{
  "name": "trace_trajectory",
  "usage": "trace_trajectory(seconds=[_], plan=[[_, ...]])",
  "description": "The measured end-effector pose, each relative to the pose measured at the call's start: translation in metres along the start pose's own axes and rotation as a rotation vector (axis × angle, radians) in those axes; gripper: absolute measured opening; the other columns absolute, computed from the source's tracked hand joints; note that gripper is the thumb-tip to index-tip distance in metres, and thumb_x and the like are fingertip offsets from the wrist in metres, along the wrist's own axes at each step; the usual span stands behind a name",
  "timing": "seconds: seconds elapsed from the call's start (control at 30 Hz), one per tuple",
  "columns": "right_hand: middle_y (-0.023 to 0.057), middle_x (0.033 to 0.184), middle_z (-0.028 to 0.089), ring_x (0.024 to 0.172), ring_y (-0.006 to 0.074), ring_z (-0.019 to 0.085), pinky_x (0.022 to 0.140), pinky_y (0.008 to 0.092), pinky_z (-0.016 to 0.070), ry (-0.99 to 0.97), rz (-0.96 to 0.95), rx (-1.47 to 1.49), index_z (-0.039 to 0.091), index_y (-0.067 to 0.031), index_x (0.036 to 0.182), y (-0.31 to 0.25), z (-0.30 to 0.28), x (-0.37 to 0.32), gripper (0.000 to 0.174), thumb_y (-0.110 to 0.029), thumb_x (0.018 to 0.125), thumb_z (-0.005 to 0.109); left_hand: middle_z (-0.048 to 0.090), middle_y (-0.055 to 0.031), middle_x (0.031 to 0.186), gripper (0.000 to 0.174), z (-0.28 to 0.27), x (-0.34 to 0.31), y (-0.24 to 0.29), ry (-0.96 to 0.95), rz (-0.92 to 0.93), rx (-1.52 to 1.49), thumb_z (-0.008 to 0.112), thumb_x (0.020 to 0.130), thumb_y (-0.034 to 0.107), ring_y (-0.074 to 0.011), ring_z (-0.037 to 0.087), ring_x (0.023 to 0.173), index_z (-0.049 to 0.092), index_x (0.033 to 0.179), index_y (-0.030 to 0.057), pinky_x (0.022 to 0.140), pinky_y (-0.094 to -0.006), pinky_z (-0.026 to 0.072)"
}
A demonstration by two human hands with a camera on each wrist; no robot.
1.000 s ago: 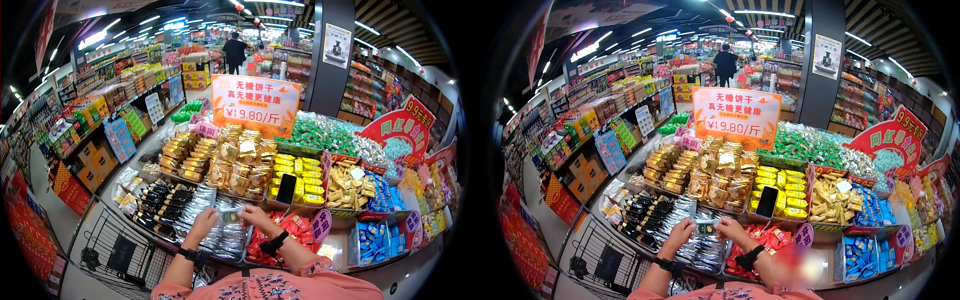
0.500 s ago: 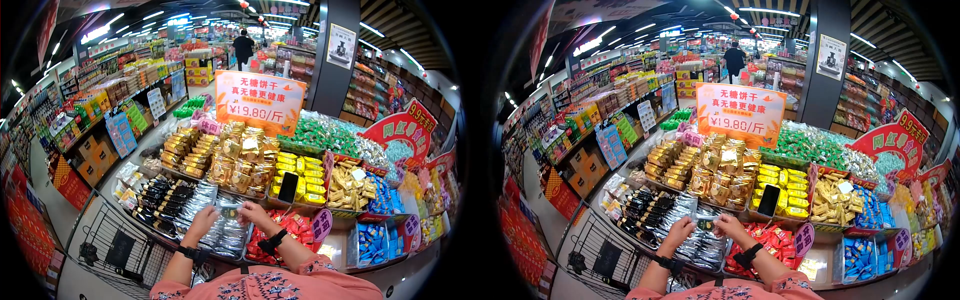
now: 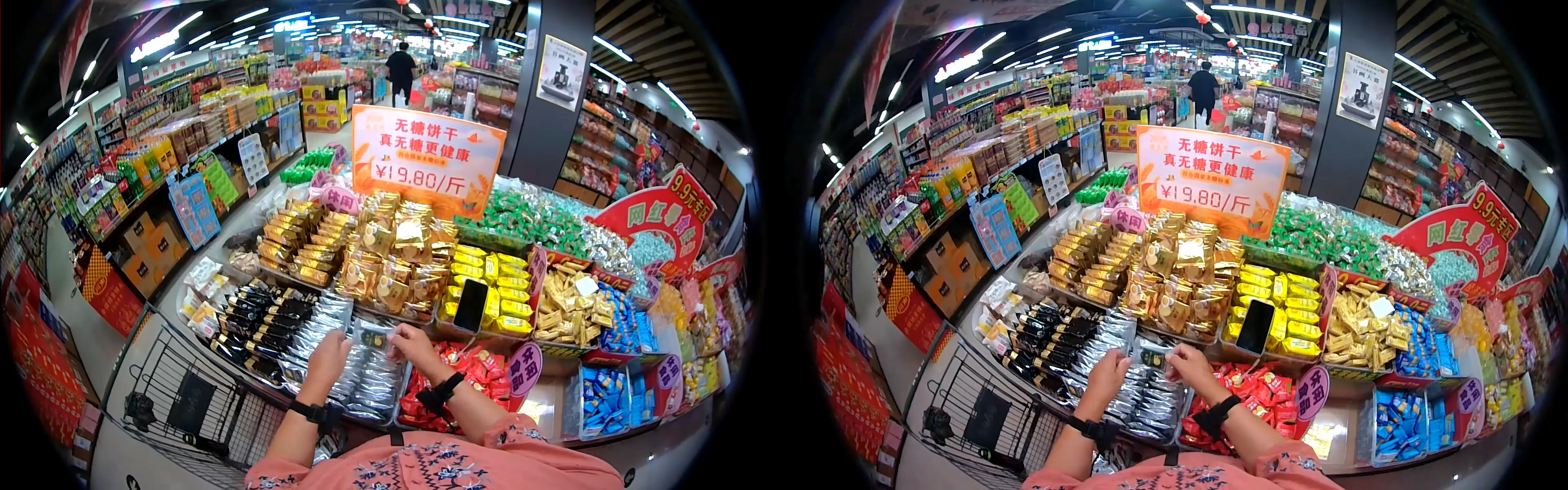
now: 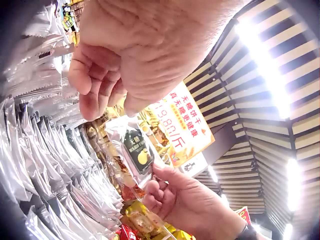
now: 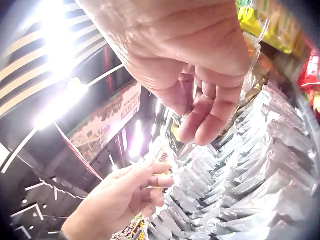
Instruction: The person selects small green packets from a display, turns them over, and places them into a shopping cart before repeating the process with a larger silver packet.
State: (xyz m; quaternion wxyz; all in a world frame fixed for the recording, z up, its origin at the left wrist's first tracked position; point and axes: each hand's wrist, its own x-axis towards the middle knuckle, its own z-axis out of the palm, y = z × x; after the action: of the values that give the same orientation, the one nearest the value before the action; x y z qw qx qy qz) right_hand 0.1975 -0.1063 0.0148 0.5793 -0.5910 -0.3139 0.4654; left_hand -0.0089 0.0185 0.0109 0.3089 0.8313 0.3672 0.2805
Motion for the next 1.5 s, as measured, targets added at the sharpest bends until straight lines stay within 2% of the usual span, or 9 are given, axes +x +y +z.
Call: trace_trajectory(seconds=[0.03, 0.13, 0.37, 0.8, 0.87, 1.0, 1.27, 1.47, 1.5], plan=[[0.007, 0.082, 0.069, 0.072, 0.0166, 0.071, 0.062, 0.0305, 0.0601, 0.021, -0.013, 0.019, 0.06, -0.004, 0.099, 0.005, -0.002, 0.004, 0.016, -0.019, 0.099, 0.064, 0.072, -0.022, 0.103, 0.033, -0.009, -0.002, 0.01, -0.052, -0.051, -0.042, 0.065, 0.098, 0.027, -0.0376, 0.071, 0.098, 0.062, 0.116, -0.0012, 0.084, -0.0421, 0.0548], [0.0077, 0.084, 0.069, 0.072, 0.0164, 0.071, 0.063, 0.0292, 0.0599, 0.069, -0.065, 0.005, 0.061, -0.0029, 0.101, 0.014, -0.006, 0.014, 0.016, -0.019, 0.1, 0.061, 0.07, -0.0202, 0.097, 0.033, -0.004, -0.003, 0.008, -0.066, -0.029, -0.14, 0.067, 0.096, 0.028, -0.0386, 0.068, 0.091, 0.063, 0.112, -0.0008, 0.08, -0.0436, 0.0532], [0.0079, 0.082, 0.07, 0.071, 0.0161, 0.071, 0.06, 0.0283, 0.0584, 0.185, -0.165, -0.059, 0.061, -0.0015, 0.099, 0.043, -0.011, 0.032, 0.015, -0.017, 0.102, 0.059, 0.07, -0.0229, 0.108, 0.035, 0.019, -0.008, 0.005, -0.16, -0.02, -0.15, 0.067, 0.096, 0.027, -0.0378, 0.069, 0.101, 0.063, 0.115, -0.0029, 0.087, -0.0421, 0.0532], [0.0082, 0.083, 0.071, 0.074, 0.0139, 0.07, 0.064, 0.0267, 0.0571, 0.243, -0.102, -0.033, 0.063, 0.0002, 0.1, 0.05, -0.006, 0.046, 0.017, -0.016, 0.101, 0.059, 0.069, -0.022, 0.107, 0.036, 0.044, -0.007, -0.009, -0.146, -0.02, -0.208, 0.069, 0.094, 0.023, -0.0382, 0.067, 0.1, 0.062, 0.118, -0.002, 0.086, -0.0428, 0.0533], [0.0077, 0.084, 0.071, 0.074, 0.0138, 0.07, 0.065, 0.0268, 0.0571, 0.241, -0.078, -0.058, 0.063, 0.0003, 0.101, 0.047, -0.002, 0.047, 0.017, -0.016, 0.101, 0.059, 0.069, -0.0204, 0.117, 0.041, 0.047, -0.004, -0.011, -0.188, -0.058, -0.217, 0.069, 0.096, 0.023, -0.0316, 0.069, 0.108, 0.06, 0.126, -0.0038, 0.091, -0.0391, 0.0539], [0.006, 0.084, 0.07, 0.076, 0.0125, 0.071, 0.066, 0.0261, 0.0564, 0.276, -0.166, -0.063, 0.065, 0.0009, 0.1, 0.053, 0.007, 0.059, 0.019, -0.017, 0.102, 0.059, 0.068, -0.0217, 0.12, 0.046, 0.06, 0.004, -0.012, -0.139, -0.007, -0.22, 0.069, 0.096, 0.022, -0.0315, 0.068, 0.108, 0.057, 0.132, -0.0032, 0.091, -0.0385, 0.0536], [0.01, 0.083, 0.073, 0.075, 0.0154, 0.072, 0.07, 0.0301, 0.0567, 0.306, -0.23, -0.144, 0.066, 0.0043, 0.105, 0.064, 0.009, 0.075, 0.02, -0.013, 0.099, 0.059, 0.064, -0.0239, 0.131, 0.058, 0.067, 0.027, -0.006, -0.202, -0.147, -0.308, 0.068, 0.097, 0.025, -0.0274, 0.069, 0.106, 0.048, 0.145, -0.0019, 0.093, -0.0366, 0.0532], [0.0123, 0.094, 0.074, 0.083, 0.0178, 0.073, 0.075, 0.0302, 0.0572, 0.31, -0.237, -0.071, 0.066, 0.0051, 0.111, 0.061, 0.009, 0.079, 0.022, -0.011, 0.099, 0.058, 0.061, -0.0253, 0.137, 0.063, 0.078, 0.039, -0.006, -0.237, -0.147, -0.278, 0.068, 0.096, 0.028, -0.0272, 0.069, 0.106, 0.045, 0.147, -0.002, 0.094, -0.0365, 0.053], [0.0135, 0.101, 0.073, 0.092, 0.0191, 0.074, 0.079, 0.031, 0.0573, 0.286, -0.217, -0.07, 0.065, 0.0055, 0.117, 0.062, 0.007, 0.079, 0.024, -0.009, 0.099, 0.057, 0.061, -0.0247, 0.137, 0.065, 0.077, 0.039, 0.0, -0.238, -0.161, -0.275, 0.069, 0.096, 0.028, -0.027, 0.069, 0.105, 0.044, 0.147, -0.0035, 0.093, -0.0363, 0.0531]])
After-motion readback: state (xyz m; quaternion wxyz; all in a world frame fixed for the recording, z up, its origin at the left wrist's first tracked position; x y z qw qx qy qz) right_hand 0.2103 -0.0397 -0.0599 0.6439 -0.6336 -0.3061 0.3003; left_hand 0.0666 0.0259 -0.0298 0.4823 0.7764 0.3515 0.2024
